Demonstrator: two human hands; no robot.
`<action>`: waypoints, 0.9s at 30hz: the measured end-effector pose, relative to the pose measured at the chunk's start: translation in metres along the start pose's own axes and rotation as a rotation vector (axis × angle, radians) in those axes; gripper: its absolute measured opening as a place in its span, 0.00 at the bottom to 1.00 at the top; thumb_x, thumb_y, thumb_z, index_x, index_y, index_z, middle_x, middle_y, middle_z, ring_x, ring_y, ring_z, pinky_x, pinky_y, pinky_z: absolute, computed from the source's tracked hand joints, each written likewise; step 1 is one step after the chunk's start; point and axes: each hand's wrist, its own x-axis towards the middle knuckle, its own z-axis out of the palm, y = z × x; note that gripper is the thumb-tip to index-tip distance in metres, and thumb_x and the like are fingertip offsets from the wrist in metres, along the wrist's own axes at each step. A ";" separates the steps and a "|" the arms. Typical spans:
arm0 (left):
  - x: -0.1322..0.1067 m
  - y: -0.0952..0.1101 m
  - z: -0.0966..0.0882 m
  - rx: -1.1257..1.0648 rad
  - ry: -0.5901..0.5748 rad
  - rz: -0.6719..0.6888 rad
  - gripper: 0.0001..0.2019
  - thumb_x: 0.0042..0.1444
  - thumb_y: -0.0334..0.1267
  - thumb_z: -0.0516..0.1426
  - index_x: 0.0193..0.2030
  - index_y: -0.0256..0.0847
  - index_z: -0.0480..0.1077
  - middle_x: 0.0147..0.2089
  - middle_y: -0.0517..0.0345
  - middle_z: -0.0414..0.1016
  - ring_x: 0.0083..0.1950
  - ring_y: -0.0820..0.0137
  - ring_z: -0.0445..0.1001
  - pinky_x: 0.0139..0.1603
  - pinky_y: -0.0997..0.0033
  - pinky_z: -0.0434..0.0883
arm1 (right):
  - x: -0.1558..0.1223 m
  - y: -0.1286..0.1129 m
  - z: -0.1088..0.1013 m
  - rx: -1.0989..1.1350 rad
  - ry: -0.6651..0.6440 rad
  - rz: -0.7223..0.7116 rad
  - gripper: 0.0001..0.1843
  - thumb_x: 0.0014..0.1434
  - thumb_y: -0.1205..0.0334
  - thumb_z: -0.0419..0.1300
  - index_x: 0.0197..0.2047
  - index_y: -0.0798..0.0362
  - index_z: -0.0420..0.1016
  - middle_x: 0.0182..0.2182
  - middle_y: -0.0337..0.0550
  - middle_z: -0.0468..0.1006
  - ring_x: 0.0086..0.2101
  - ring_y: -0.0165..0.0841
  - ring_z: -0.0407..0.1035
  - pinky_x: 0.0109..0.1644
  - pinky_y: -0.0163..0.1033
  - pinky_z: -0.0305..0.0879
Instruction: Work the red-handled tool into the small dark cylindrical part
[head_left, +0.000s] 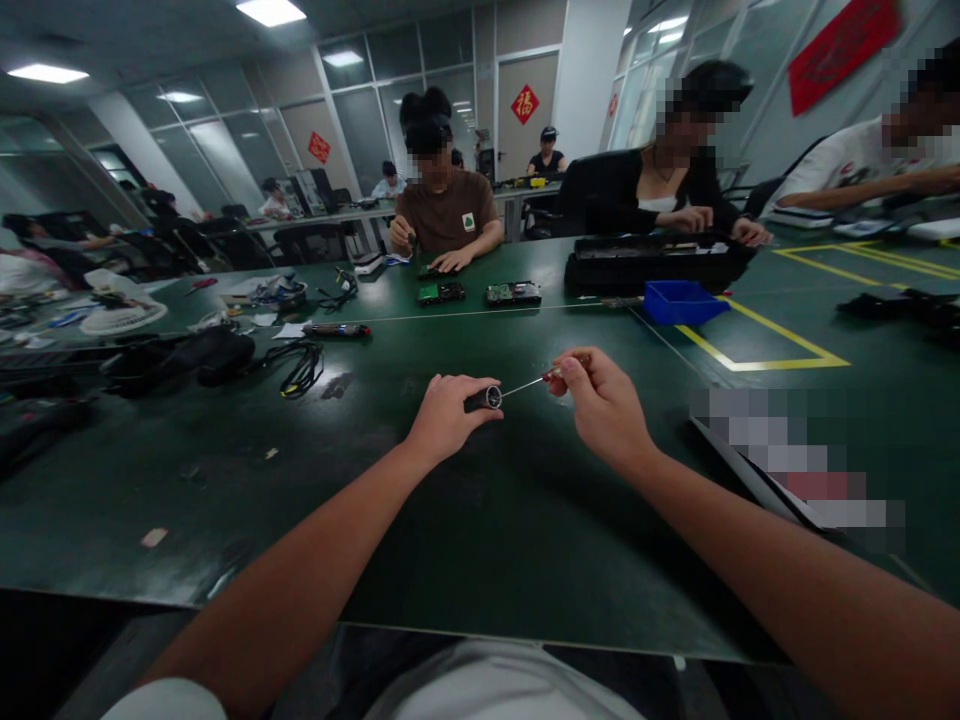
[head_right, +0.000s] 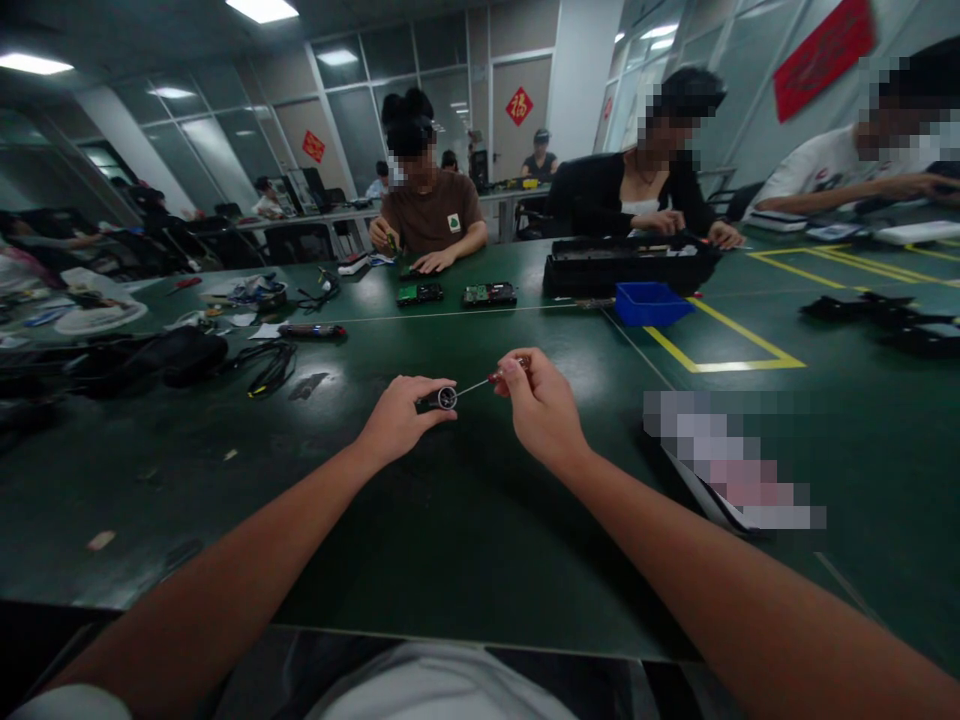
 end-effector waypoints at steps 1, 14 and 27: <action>0.000 -0.001 0.000 0.007 0.002 -0.001 0.20 0.56 0.45 0.66 0.55 0.50 0.74 0.51 0.57 0.79 0.51 0.60 0.73 0.58 0.53 0.61 | 0.000 0.000 0.000 -0.008 -0.005 0.001 0.11 0.68 0.53 0.52 0.39 0.48 0.69 0.30 0.40 0.78 0.32 0.35 0.72 0.38 0.43 0.67; 0.000 -0.003 -0.001 -0.005 0.019 -0.006 0.21 0.55 0.47 0.66 0.55 0.47 0.74 0.49 0.56 0.78 0.49 0.61 0.73 0.54 0.55 0.65 | 0.002 -0.003 -0.004 -0.158 0.016 0.001 0.11 0.68 0.53 0.51 0.38 0.48 0.69 0.29 0.41 0.78 0.31 0.37 0.72 0.37 0.44 0.64; 0.003 -0.005 0.006 -0.461 0.114 -0.218 0.19 0.65 0.42 0.54 0.60 0.42 0.66 0.51 0.50 0.75 0.48 0.64 0.75 0.52 0.62 0.70 | 0.003 0.001 -0.006 -0.165 0.059 -0.060 0.11 0.68 0.53 0.51 0.39 0.50 0.70 0.28 0.40 0.77 0.30 0.34 0.71 0.35 0.41 0.63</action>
